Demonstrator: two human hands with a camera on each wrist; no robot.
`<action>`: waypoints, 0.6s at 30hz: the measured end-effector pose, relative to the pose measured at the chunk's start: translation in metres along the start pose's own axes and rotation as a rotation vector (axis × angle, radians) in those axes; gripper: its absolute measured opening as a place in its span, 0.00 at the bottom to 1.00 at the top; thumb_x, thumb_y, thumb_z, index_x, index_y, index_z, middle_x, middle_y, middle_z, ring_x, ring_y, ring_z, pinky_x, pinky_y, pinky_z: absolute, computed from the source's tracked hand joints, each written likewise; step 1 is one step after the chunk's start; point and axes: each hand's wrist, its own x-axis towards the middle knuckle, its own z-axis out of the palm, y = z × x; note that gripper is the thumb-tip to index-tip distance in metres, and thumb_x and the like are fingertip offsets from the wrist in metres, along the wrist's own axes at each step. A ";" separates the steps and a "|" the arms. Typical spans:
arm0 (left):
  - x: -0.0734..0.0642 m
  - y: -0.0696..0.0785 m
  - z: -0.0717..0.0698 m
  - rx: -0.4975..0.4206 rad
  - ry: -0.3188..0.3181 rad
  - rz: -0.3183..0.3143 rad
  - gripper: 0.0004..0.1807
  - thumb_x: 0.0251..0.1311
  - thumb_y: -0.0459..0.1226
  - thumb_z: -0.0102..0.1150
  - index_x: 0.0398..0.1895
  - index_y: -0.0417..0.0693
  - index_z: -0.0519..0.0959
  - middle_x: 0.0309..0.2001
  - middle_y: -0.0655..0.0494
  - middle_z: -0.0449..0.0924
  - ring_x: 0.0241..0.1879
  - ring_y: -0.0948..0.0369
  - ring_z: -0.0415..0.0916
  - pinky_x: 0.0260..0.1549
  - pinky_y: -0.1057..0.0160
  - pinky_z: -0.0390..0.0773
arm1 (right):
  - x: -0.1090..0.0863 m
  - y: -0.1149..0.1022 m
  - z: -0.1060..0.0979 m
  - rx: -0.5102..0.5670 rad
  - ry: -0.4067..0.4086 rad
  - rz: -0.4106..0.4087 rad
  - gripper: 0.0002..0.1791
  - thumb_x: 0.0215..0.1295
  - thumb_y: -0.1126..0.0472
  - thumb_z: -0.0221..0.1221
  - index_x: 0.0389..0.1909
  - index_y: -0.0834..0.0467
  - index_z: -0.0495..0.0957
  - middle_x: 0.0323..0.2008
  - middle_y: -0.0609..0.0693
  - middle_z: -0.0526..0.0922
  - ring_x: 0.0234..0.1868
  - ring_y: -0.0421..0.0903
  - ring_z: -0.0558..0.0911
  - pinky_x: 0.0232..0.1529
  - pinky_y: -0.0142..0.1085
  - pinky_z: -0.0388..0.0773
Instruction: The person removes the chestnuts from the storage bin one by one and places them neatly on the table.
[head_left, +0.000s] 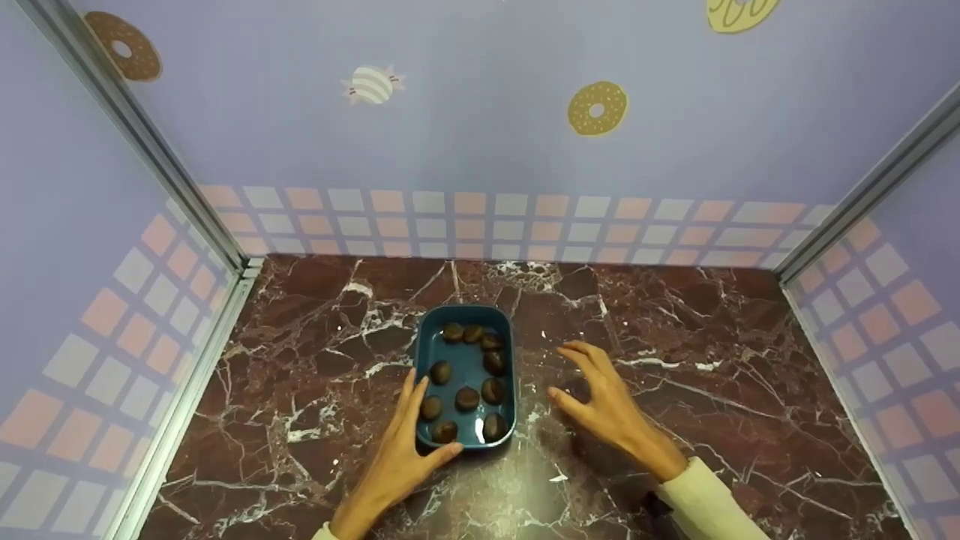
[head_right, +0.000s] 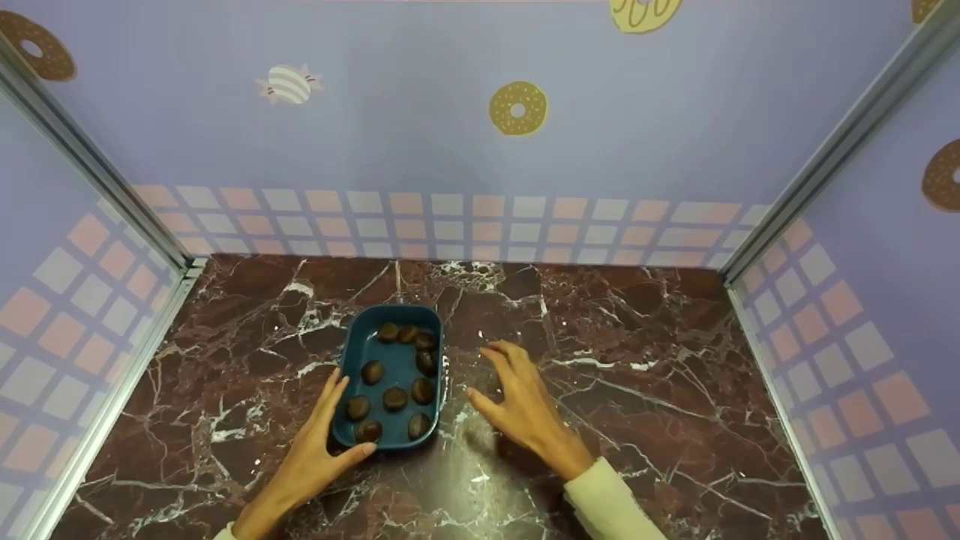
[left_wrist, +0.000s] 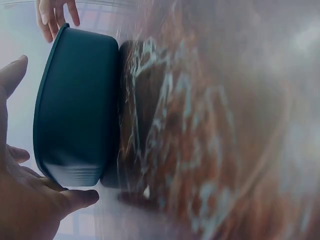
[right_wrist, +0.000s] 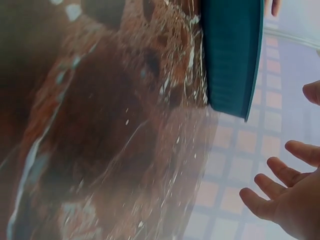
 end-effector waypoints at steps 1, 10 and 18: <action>0.000 0.000 0.002 -0.004 0.006 0.001 0.63 0.61 0.49 0.83 0.91 0.47 0.52 0.91 0.40 0.38 0.84 0.32 0.50 0.71 0.25 0.66 | 0.002 -0.001 0.002 0.006 -0.007 -0.003 0.35 0.67 0.53 0.75 0.71 0.64 0.79 0.69 0.66 0.77 0.70 0.62 0.77 0.69 0.63 0.75; 0.001 -0.006 0.009 -0.044 0.051 0.015 0.70 0.55 0.51 0.87 0.91 0.44 0.48 0.90 0.37 0.35 0.85 0.30 0.44 0.72 0.23 0.63 | 0.012 -0.011 0.018 0.051 -0.075 -0.016 0.35 0.67 0.56 0.76 0.71 0.65 0.79 0.69 0.64 0.78 0.71 0.60 0.77 0.69 0.60 0.76; 0.003 -0.012 0.012 -0.097 0.079 -0.050 0.75 0.51 0.46 0.90 0.92 0.42 0.44 0.89 0.33 0.38 0.86 0.32 0.43 0.76 0.25 0.56 | 0.024 -0.017 0.033 0.075 -0.121 -0.086 0.34 0.67 0.56 0.76 0.70 0.66 0.80 0.68 0.63 0.78 0.70 0.60 0.77 0.70 0.60 0.75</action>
